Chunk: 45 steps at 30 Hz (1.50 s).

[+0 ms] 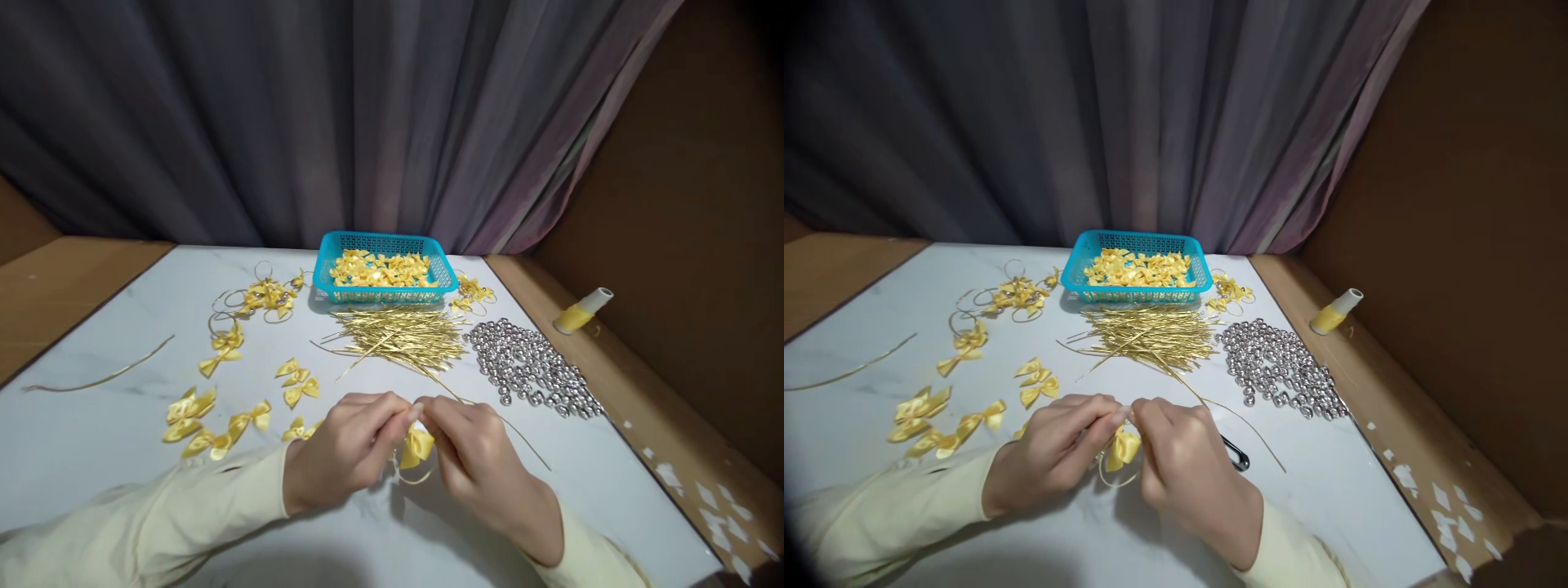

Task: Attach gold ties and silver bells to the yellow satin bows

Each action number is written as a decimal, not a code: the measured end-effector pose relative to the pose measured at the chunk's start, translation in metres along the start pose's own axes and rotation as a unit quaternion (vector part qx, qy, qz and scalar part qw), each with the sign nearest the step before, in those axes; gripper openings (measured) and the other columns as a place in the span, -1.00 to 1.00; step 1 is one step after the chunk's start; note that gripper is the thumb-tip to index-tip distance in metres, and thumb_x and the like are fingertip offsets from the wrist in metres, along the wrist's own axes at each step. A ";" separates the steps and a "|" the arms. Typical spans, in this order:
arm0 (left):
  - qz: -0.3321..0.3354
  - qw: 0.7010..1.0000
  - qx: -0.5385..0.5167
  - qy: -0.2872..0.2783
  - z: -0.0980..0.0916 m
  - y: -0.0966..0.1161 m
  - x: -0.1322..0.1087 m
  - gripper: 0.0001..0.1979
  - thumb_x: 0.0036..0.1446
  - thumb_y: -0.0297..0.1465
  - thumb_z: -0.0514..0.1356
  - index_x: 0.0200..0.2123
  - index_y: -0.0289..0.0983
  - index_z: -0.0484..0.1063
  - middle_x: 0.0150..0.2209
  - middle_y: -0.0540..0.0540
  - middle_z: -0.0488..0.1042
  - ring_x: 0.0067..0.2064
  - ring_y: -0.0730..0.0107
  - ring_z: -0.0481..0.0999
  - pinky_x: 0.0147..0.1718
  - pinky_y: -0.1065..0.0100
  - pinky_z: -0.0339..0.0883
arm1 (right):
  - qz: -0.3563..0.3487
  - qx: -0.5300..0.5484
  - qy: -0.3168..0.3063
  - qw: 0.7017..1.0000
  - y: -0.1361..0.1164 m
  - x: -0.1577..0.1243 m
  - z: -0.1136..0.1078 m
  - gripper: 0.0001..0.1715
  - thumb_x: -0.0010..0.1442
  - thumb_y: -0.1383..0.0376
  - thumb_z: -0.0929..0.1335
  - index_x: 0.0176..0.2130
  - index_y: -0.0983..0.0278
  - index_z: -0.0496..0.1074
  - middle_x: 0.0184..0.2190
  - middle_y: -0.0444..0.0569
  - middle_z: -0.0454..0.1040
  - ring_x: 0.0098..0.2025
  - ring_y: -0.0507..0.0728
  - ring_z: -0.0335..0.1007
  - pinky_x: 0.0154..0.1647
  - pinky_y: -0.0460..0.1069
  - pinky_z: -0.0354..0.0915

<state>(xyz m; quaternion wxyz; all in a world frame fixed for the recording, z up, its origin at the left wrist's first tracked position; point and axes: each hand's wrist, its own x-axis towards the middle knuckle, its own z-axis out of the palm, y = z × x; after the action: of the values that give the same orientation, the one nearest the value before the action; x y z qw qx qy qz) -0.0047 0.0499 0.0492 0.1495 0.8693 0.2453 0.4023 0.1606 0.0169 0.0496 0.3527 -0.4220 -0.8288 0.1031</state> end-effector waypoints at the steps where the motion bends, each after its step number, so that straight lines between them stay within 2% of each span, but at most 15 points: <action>1: 0.000 1.000 0.000 0.000 0.000 0.000 0.000 -0.84 0.16 -0.55 -0.02 -0.43 -0.29 0.26 -0.60 0.05 0.34 -0.59 0.54 0.31 -0.57 0.52 0.23 | -0.001 0.000 0.002 1.000 -0.001 0.000 0.000 -0.78 0.05 0.52 0.10 -0.51 0.27 0.13 -0.64 -0.15 0.19 -0.62 0.00 0.00 -0.61 -0.10 -0.05; 17: 0.029 1.000 0.005 0.001 0.001 0.003 0.003 -0.81 0.13 -0.60 -0.02 -0.49 -0.30 0.24 -0.65 0.08 0.24 -0.63 0.55 0.23 -0.60 0.49 0.17 | -0.017 -0.015 -0.002 1.000 -0.002 -0.001 0.001 -0.81 -0.03 0.52 0.09 -0.50 0.26 0.11 -0.66 -0.15 0.17 -0.65 0.01 -0.03 -0.63 -0.09 -0.06; 28: 0.035 0.999 0.016 -0.004 0.001 0.003 0.002 -0.80 0.15 -0.57 -0.03 -0.49 -0.29 0.24 -0.65 0.06 0.26 -0.63 0.53 0.25 -0.61 0.48 0.18 | -0.039 -0.045 -0.004 0.998 -0.002 -0.002 -0.001 -0.80 -0.05 0.52 0.09 -0.51 0.25 0.11 -0.68 -0.14 0.18 -0.67 0.02 -0.01 -0.64 -0.06 -0.10; 38: 0.042 0.999 0.001 -0.011 0.002 0.001 0.000 -0.80 0.13 -0.59 -0.03 -0.50 -0.30 0.24 -0.66 0.05 0.25 -0.63 0.52 0.23 -0.61 0.46 0.17 | -0.108 -0.125 -0.031 0.986 -0.003 -0.003 -0.003 -0.79 -0.11 0.52 0.09 -0.50 0.27 0.16 -0.66 -0.10 0.17 -0.66 0.06 0.00 -0.64 -0.04 -0.12; 42: 0.043 0.999 0.007 -0.005 0.001 0.002 0.002 -0.79 0.13 -0.59 -0.03 -0.50 -0.29 0.25 -0.66 0.05 0.27 -0.63 0.51 0.26 -0.62 0.46 0.18 | -0.120 -0.140 -0.039 0.982 -0.002 -0.002 -0.003 -0.78 -0.07 0.53 0.09 -0.52 0.27 0.17 -0.66 -0.09 0.18 -0.66 0.07 0.00 -0.65 -0.03 -0.12; 45: 0.050 0.999 0.001 0.003 -0.001 0.004 0.005 -0.80 0.13 -0.58 -0.03 -0.49 -0.29 0.26 -0.67 0.06 0.27 -0.65 0.52 0.26 -0.63 0.47 0.19 | -0.095 -0.112 -0.030 0.989 -0.001 -0.004 -0.006 -0.78 -0.02 0.53 0.10 -0.46 0.30 0.22 -0.65 -0.11 0.19 -0.64 0.06 0.02 -0.64 -0.04 -0.10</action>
<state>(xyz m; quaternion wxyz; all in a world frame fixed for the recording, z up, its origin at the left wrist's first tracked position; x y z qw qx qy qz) -0.0013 0.0498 0.0547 0.1275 0.8796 0.2026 0.4112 0.1654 0.0127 0.0522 0.2867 -0.3753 -0.8814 -0.0118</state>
